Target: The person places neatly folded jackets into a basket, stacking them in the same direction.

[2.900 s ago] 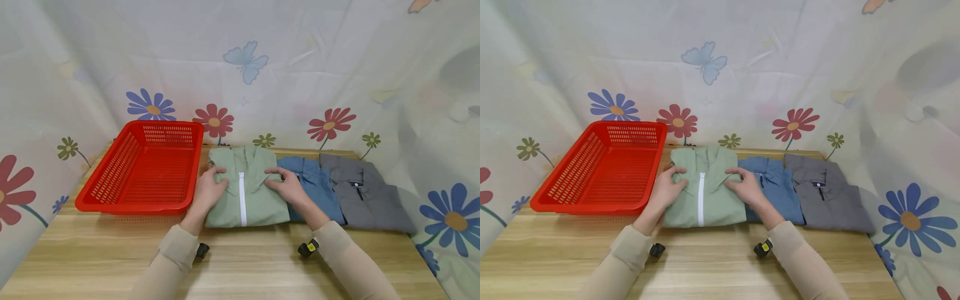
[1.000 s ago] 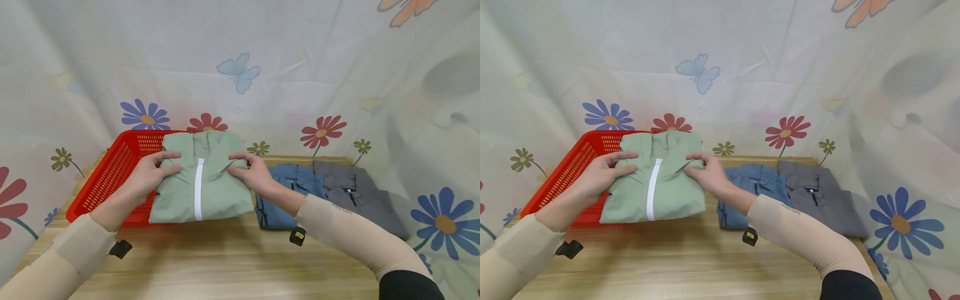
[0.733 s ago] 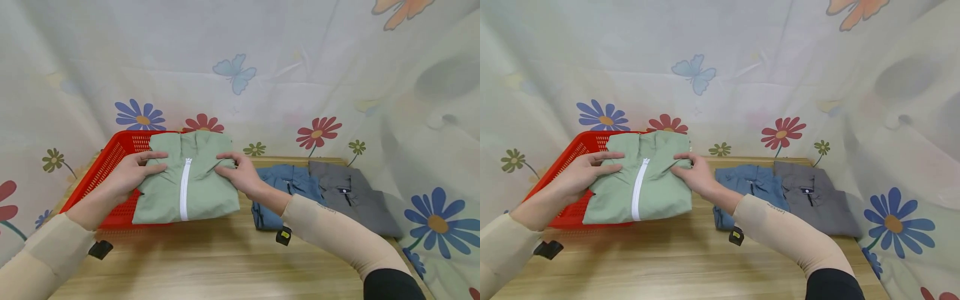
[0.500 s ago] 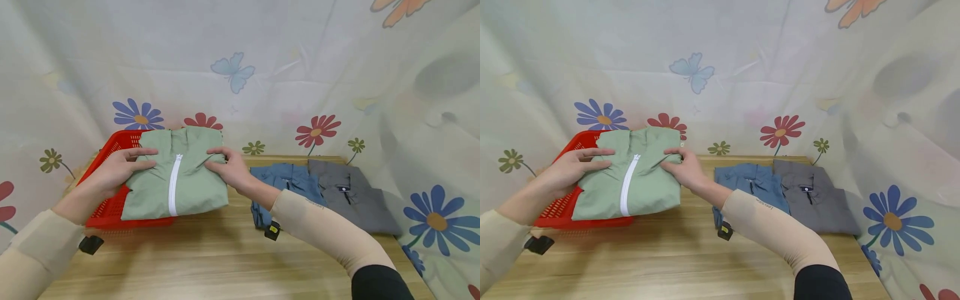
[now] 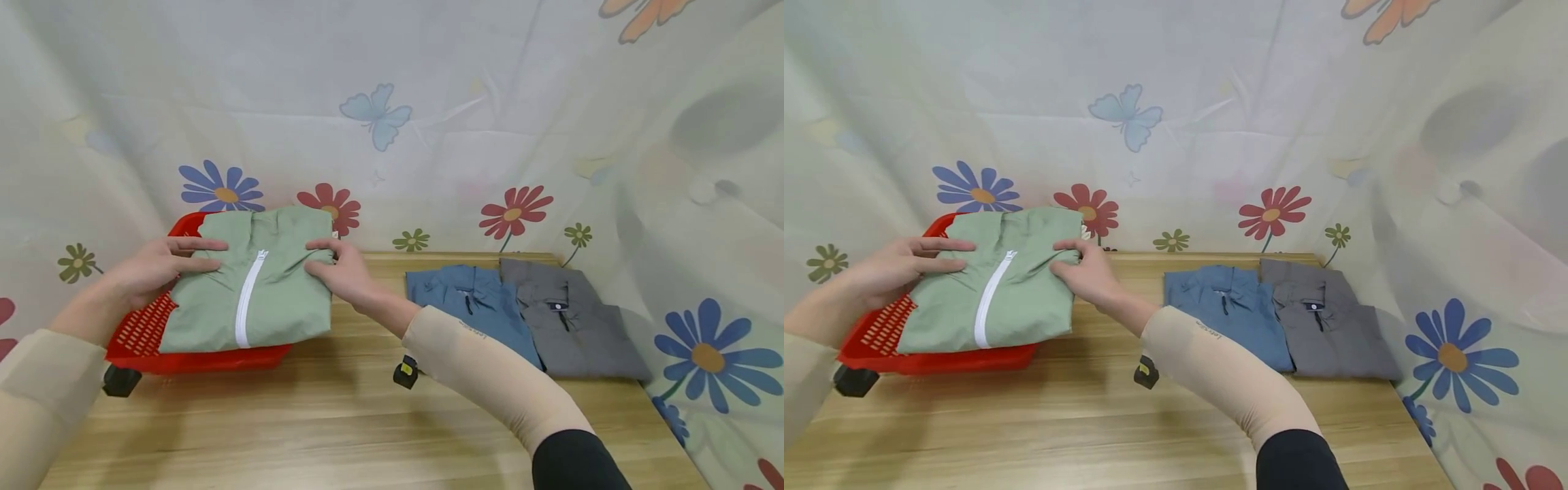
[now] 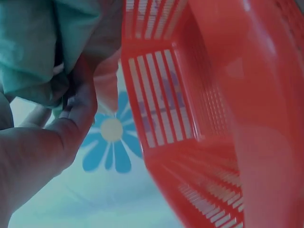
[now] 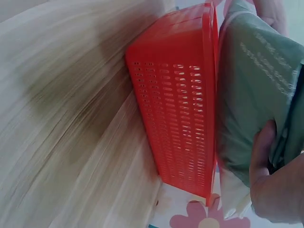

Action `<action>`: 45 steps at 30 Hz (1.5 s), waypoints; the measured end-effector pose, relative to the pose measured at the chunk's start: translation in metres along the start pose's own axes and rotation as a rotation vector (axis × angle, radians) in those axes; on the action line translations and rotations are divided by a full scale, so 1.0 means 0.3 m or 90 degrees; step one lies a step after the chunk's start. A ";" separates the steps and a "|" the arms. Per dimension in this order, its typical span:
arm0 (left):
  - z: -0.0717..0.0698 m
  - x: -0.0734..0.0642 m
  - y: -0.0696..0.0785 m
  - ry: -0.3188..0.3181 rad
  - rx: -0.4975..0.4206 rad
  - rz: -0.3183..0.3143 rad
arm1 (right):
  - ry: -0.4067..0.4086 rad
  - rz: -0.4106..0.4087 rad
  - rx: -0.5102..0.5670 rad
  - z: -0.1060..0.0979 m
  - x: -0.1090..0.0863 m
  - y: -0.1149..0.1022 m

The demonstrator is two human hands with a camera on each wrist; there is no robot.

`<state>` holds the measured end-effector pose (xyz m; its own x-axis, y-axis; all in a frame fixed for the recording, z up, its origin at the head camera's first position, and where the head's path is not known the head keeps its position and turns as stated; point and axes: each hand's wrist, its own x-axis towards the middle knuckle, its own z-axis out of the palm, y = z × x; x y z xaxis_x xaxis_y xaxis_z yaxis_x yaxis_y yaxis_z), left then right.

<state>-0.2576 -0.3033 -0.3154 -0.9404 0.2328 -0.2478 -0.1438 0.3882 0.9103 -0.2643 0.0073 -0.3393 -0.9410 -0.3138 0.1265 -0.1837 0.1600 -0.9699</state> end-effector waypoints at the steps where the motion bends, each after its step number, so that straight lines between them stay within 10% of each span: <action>1: -0.011 0.001 -0.003 -0.007 0.007 -0.003 | -0.007 0.001 -0.002 0.006 0.006 0.001; 17: -0.141 0.021 -0.070 -0.041 0.078 -0.072 | -0.135 0.054 0.021 0.106 0.077 0.058; 45: -0.188 0.061 -0.150 -0.005 0.162 -0.068 | -0.094 0.044 -0.026 0.182 0.119 0.080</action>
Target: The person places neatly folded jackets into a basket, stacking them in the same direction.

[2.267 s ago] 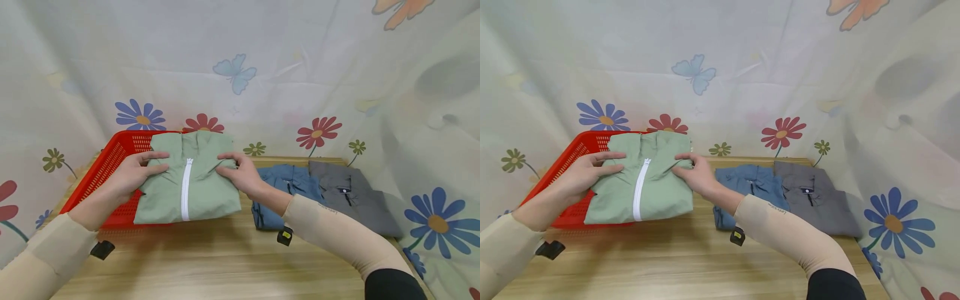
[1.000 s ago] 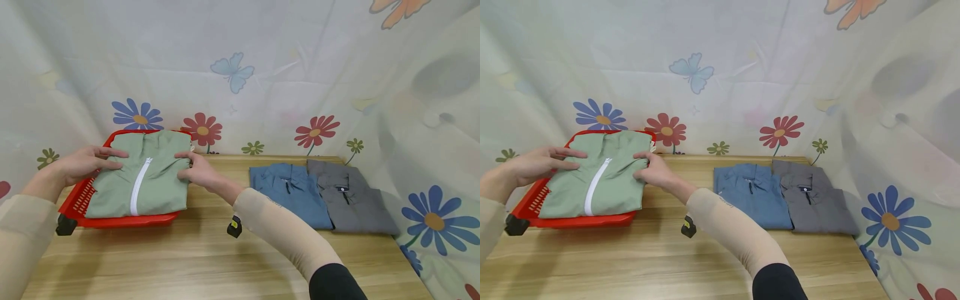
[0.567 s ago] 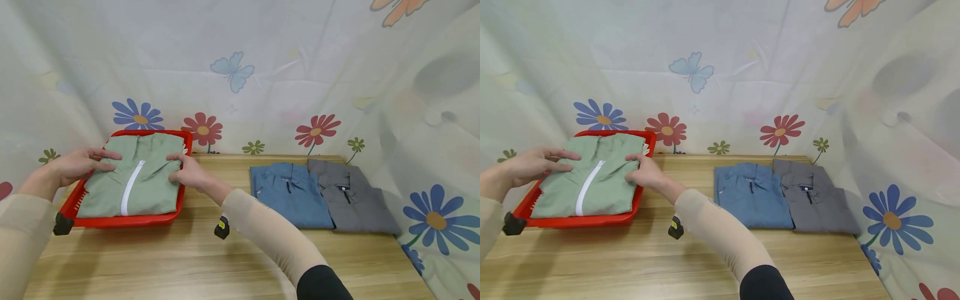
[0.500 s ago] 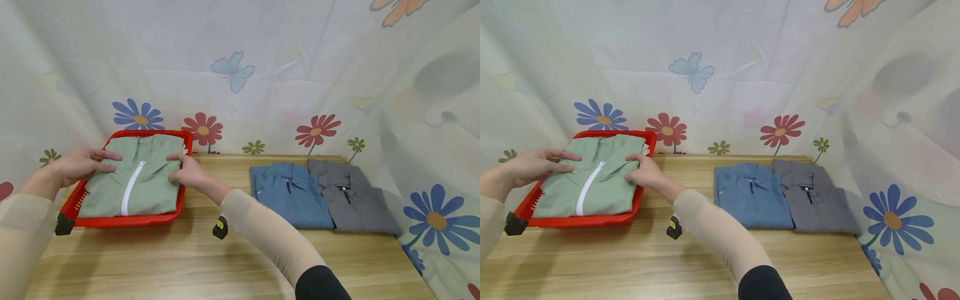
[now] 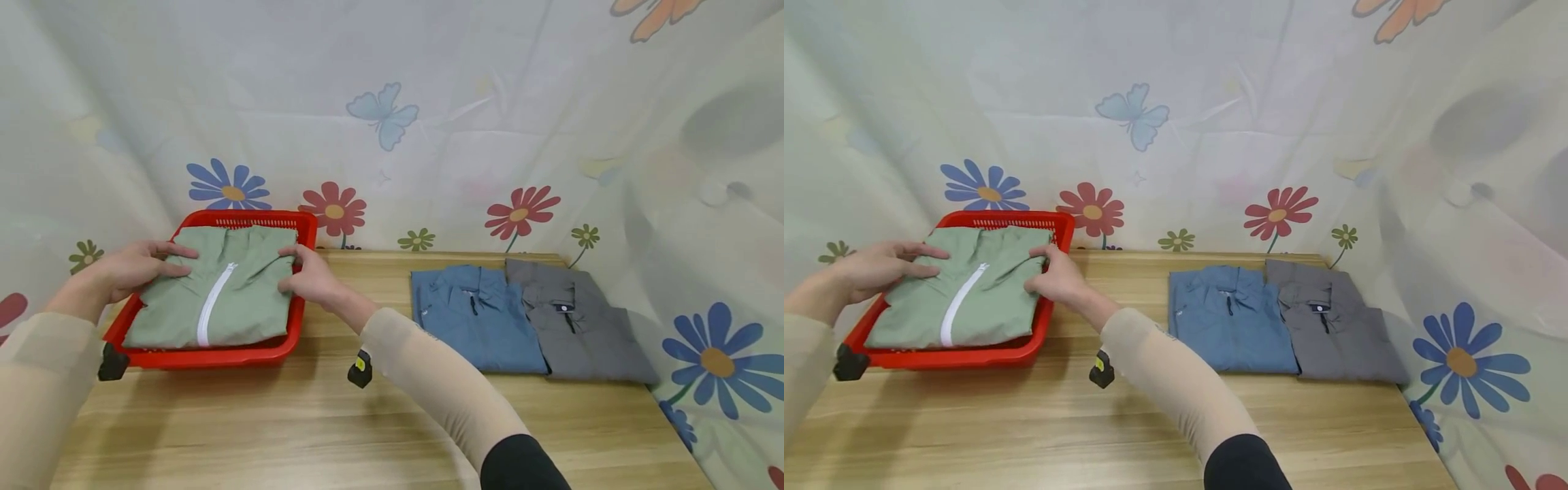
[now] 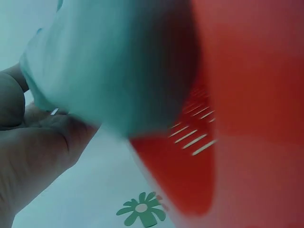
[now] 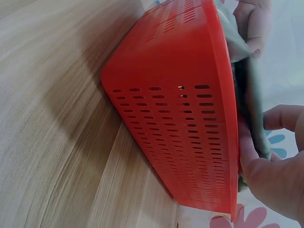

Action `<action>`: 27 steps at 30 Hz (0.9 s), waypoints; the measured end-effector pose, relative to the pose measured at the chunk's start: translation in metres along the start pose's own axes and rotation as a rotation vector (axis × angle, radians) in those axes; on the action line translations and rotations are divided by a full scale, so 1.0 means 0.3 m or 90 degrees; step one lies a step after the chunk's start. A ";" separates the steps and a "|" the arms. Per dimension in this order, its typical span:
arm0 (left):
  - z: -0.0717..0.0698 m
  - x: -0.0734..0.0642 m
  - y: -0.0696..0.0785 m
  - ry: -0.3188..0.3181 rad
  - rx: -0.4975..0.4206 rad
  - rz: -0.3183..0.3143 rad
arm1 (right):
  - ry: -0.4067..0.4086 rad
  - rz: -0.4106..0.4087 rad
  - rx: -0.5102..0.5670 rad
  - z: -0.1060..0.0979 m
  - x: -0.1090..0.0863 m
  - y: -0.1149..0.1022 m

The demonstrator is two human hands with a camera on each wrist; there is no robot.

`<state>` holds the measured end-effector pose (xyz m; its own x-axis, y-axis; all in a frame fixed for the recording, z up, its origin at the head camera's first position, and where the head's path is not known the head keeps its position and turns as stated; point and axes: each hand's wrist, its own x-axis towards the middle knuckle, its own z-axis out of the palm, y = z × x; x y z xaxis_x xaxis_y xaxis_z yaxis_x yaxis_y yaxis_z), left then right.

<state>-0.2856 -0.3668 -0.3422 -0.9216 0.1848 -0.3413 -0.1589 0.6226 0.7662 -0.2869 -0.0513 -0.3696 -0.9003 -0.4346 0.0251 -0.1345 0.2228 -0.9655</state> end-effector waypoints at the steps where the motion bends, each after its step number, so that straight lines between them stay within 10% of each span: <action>1: 0.002 0.000 0.000 0.004 0.003 -0.004 | -0.004 -0.001 0.018 -0.001 0.001 0.000; 27: 0.021 -0.043 0.043 0.014 0.095 -0.011 | 0.034 -0.011 0.037 -0.110 -0.044 0.046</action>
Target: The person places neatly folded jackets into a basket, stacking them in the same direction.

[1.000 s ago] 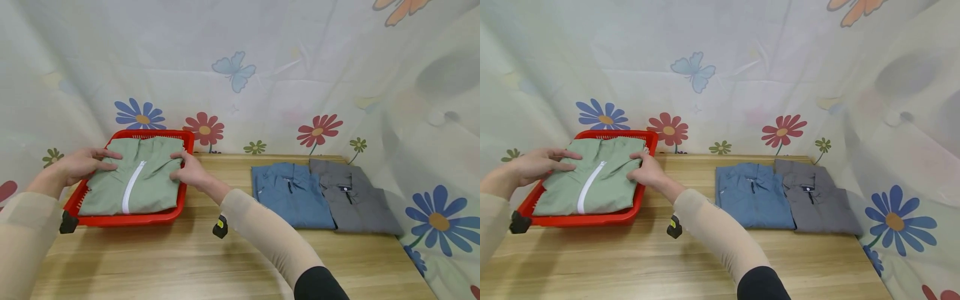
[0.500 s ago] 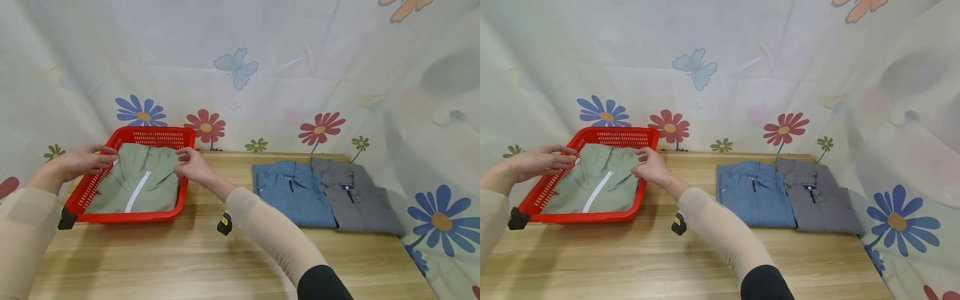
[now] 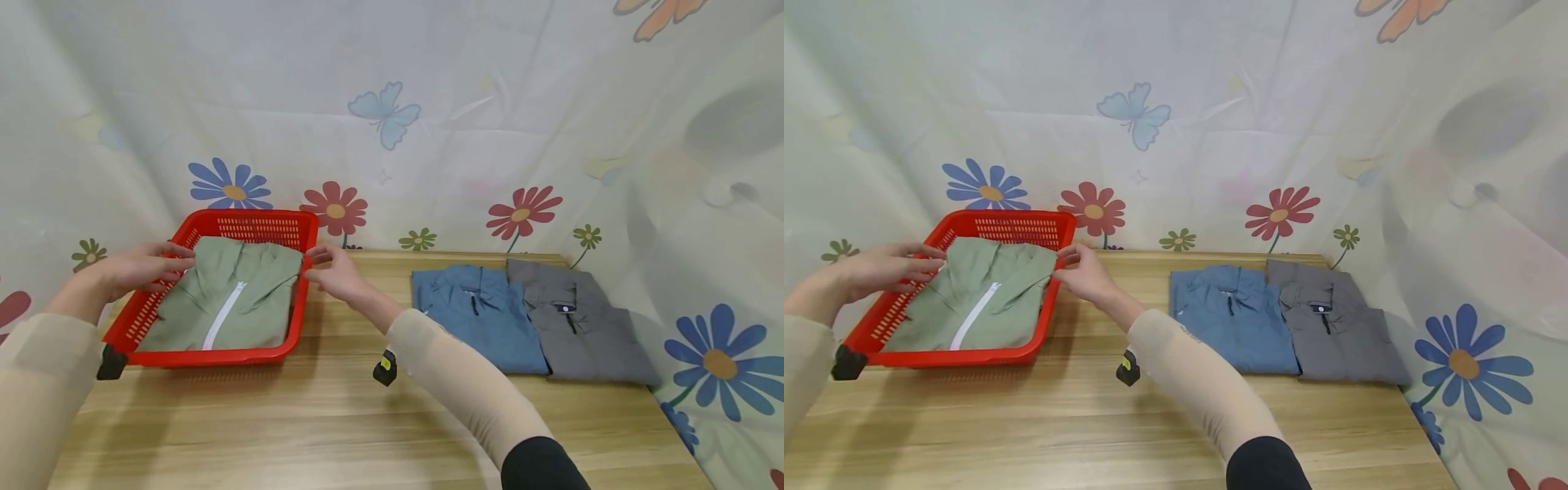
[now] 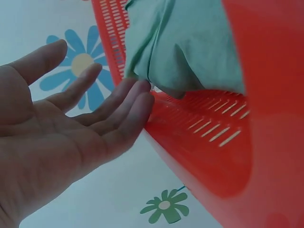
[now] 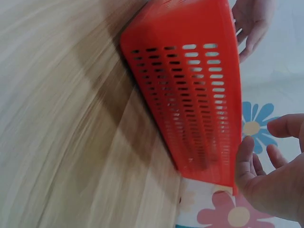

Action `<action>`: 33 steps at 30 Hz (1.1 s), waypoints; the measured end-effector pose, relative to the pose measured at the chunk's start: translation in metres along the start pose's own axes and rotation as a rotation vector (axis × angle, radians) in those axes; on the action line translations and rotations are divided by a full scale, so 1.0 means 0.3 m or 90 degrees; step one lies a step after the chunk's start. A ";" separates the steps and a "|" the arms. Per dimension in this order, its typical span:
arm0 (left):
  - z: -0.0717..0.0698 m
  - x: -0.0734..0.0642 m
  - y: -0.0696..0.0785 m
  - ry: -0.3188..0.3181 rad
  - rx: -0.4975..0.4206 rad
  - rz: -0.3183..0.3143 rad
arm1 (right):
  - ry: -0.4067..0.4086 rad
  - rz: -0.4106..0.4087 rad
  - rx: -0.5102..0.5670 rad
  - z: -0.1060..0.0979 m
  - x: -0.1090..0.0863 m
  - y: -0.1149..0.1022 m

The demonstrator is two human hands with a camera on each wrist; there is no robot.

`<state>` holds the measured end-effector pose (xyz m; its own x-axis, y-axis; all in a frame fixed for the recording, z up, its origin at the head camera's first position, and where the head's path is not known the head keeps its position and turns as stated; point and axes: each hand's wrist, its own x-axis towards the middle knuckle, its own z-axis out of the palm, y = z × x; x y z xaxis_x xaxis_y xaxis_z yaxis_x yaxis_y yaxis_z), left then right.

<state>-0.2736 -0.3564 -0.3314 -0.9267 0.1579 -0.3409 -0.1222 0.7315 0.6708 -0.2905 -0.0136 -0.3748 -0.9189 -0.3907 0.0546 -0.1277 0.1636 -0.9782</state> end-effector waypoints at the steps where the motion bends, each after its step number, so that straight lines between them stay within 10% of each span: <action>1: 0.001 -0.002 0.002 0.001 0.006 0.000 | 0.000 -0.001 -0.006 -0.007 -0.003 0.006; 13: 0.051 -0.071 0.091 0.050 0.109 0.048 | -0.030 -0.038 -0.105 -0.073 -0.082 0.087; 33: 0.336 -0.163 0.384 0.053 0.107 0.220 | -0.174 -0.091 -0.283 -0.189 -0.318 0.164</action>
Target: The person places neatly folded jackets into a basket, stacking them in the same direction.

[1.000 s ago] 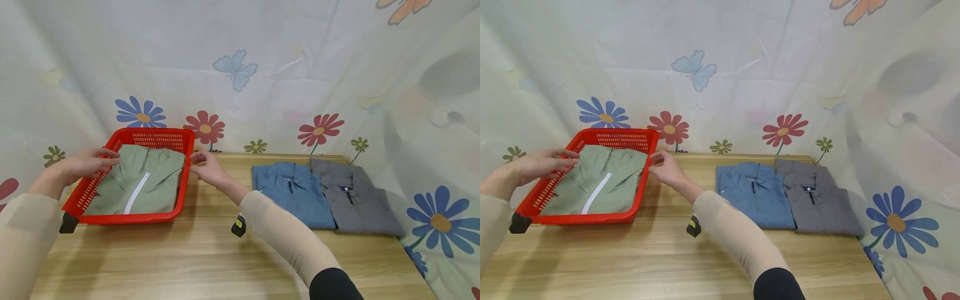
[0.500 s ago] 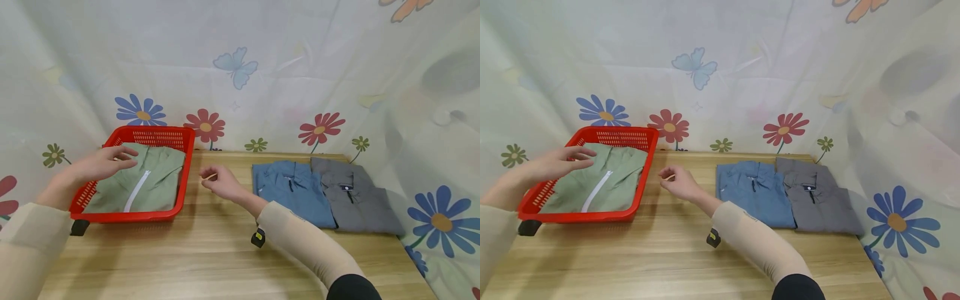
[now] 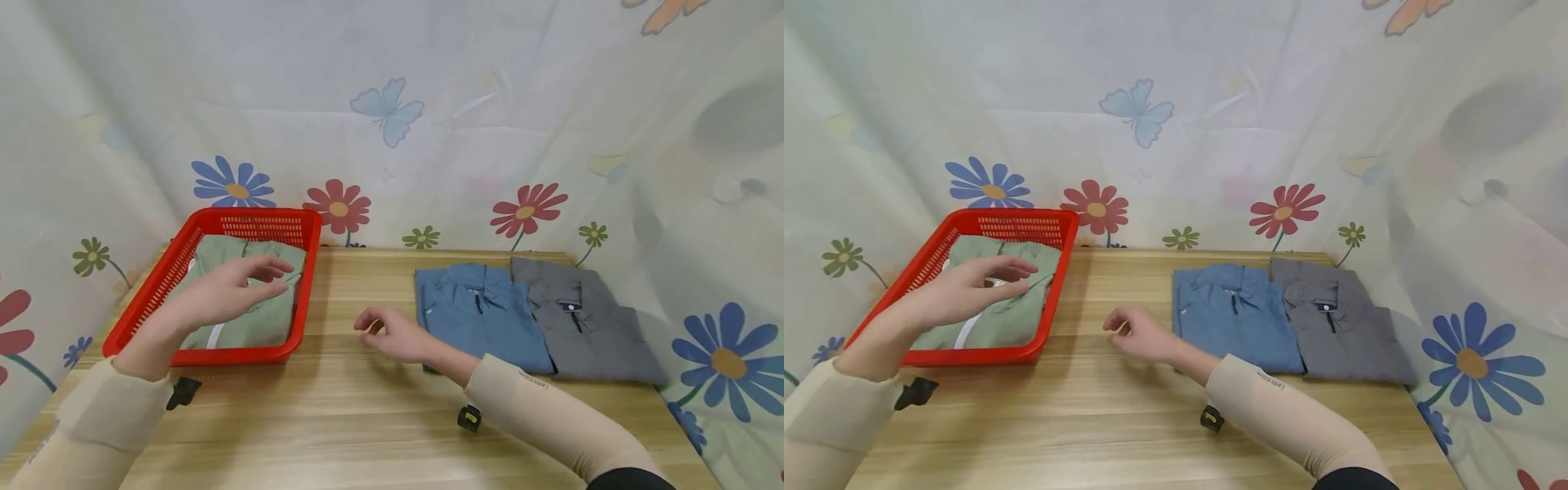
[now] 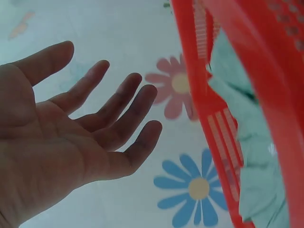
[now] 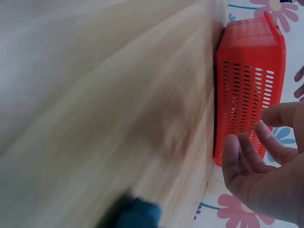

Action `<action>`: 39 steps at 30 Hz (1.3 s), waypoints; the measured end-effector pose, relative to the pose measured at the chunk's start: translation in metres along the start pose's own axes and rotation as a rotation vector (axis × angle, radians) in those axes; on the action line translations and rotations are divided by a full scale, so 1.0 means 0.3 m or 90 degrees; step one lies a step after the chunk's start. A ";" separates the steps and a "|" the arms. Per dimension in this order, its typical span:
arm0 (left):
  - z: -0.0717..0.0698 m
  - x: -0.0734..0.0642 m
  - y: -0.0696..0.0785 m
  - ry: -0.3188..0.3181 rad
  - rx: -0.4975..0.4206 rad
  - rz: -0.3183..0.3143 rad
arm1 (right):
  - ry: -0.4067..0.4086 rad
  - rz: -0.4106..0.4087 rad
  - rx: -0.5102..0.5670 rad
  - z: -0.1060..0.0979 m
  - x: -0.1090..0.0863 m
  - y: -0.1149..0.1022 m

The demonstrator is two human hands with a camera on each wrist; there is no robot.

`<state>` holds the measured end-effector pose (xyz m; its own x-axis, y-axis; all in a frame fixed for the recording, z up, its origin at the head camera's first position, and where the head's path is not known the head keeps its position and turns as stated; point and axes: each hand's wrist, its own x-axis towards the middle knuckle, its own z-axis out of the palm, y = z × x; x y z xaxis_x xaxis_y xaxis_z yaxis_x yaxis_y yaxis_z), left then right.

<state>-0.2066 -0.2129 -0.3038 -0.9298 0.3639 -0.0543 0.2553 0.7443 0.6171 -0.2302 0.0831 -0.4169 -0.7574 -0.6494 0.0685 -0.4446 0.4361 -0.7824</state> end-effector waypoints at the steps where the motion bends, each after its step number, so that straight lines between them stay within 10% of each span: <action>1: 0.016 0.003 0.009 0.005 -0.006 0.005 | -0.001 -0.004 -0.011 -0.003 -0.016 0.007; 22: 0.320 0.015 0.135 0.008 -0.168 0.096 | 0.096 0.083 0.016 -0.132 -0.278 0.084; 29: 0.434 0.026 0.119 -0.039 -0.190 0.083 | 0.187 0.117 -0.117 -0.241 -0.351 0.146; 39: 0.542 0.040 0.100 -0.118 -0.275 0.070 | 0.162 0.220 -0.239 -0.355 -0.408 0.248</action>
<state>-0.1671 -0.0952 -0.4134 -0.8307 0.5502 -0.0850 0.1796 0.4094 0.8945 -0.2216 0.2613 -0.4176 -0.9597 -0.2794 0.0313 -0.2550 0.8181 -0.5154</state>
